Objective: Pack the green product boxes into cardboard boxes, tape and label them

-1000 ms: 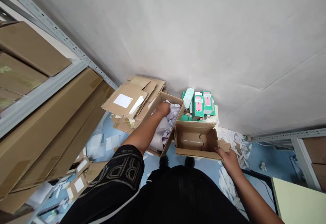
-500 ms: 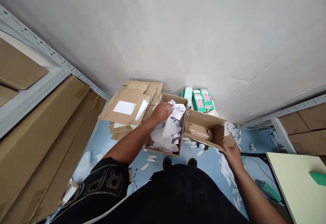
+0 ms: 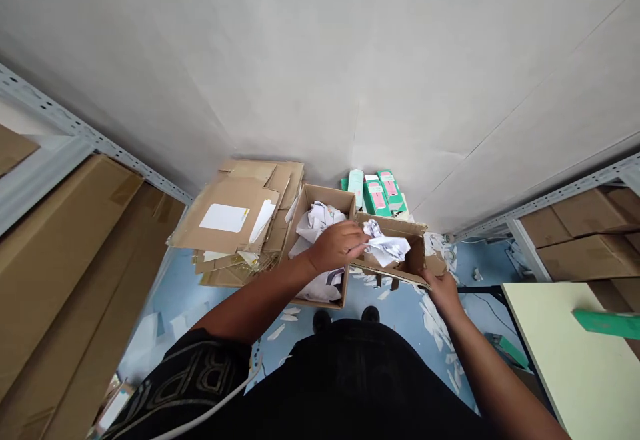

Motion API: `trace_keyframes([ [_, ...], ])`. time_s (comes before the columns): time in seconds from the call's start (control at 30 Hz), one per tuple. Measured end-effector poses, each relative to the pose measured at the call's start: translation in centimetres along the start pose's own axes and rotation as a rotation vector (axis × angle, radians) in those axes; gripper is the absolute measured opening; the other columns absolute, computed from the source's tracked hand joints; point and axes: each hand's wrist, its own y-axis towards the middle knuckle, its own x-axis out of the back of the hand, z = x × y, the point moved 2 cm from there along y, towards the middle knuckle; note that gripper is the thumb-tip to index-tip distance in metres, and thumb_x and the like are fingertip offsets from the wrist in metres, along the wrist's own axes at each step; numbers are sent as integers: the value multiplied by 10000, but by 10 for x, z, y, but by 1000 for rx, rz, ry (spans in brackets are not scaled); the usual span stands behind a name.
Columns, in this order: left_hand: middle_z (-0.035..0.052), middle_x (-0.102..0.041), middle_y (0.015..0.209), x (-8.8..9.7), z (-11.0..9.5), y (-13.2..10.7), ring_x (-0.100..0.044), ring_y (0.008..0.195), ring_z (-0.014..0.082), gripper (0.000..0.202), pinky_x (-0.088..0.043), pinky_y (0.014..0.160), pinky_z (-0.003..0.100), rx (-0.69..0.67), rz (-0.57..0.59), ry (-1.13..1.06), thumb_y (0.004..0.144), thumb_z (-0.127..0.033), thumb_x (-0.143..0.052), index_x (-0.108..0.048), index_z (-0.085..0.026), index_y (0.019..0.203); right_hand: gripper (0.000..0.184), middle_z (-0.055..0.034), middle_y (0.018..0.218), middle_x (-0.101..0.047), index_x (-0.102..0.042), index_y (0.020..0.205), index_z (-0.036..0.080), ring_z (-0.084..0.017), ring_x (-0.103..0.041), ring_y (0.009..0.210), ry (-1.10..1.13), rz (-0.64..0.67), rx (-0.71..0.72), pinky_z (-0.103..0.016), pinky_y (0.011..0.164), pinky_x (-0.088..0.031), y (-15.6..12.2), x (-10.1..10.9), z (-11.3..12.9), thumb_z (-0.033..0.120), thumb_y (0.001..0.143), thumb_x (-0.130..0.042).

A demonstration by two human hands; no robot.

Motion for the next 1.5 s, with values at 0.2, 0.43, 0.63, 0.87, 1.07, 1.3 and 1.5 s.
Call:
trace_keyframes([
  [0.2, 115, -757, 1161, -46, 4, 2, -700, 1049, 265, 411, -546, 914, 392, 63, 366, 16, 977, -334, -625, -651, -187, 1360, 372, -99, 867, -795, -761, 829, 173, -307, -742, 868, 12, -23, 25, -334, 698, -556, 3, 0, -2, 516, 726, -658],
  [0.43, 84, -761, 1167, -14, 6, -8, -691, 1115, 240, 281, -529, 993, 389, 174, 117, -157, 995, -309, -569, -709, -217, 1221, 341, -74, 791, -767, -735, 798, 170, -254, -708, 744, 125, -87, 0, -300, 602, -527, -3, -3, -16, 493, 702, -681],
  [0.63, 57, -765, 1041, 6, 17, -17, -712, 987, 202, 207, -562, 913, 350, 300, -86, -277, 985, -309, -570, -730, -218, 1079, 304, -54, 666, -714, -696, 744, 167, -211, -645, 615, 263, -128, -83, -285, 545, -505, -34, 4, -33, 470, 723, -687],
  [0.87, 50, -773, 1009, -5, -27, 26, -718, 941, 202, 217, -571, 876, 339, 224, 3, -316, 980, -356, -583, -737, -220, 1048, 312, -36, 697, -709, -702, 779, 159, -203, -650, 655, 317, -257, -125, -273, 570, -503, -66, 46, -71, 464, 731, -660],
  [1.07, 51, -777, 1036, -50, -83, 75, -722, 969, 219, 256, -563, 884, 337, 76, 277, -249, 985, -387, -552, -749, -241, 1061, 297, -42, 678, -706, -694, 787, 161, -205, -654, 628, 427, -298, -172, -278, 550, -513, -80, 108, -120, 448, 725, -652],
  [1.3, 45, -763, 1131, -142, -165, 136, -711, 1047, 223, 272, -557, 929, 332, 2, 479, -178, 973, -396, -559, -738, -265, 1132, 292, -62, 655, -723, -710, 725, 183, -241, -701, 641, 428, -345, -257, -297, 565, -536, -94, 210, -204, 468, 744, -649],
  [1.5, 63, -752, 1184, -237, -236, 186, -715, 1030, 229, 311, -563, 908, 347, 20, 571, -195, 953, -405, -573, -715, -246, 1179, 339, -88, 775, -766, -730, 842, 159, -267, -729, 709, 561, -467, -318, -302, 551, -571, -107, 284, -281, 467, 708, -679],
])
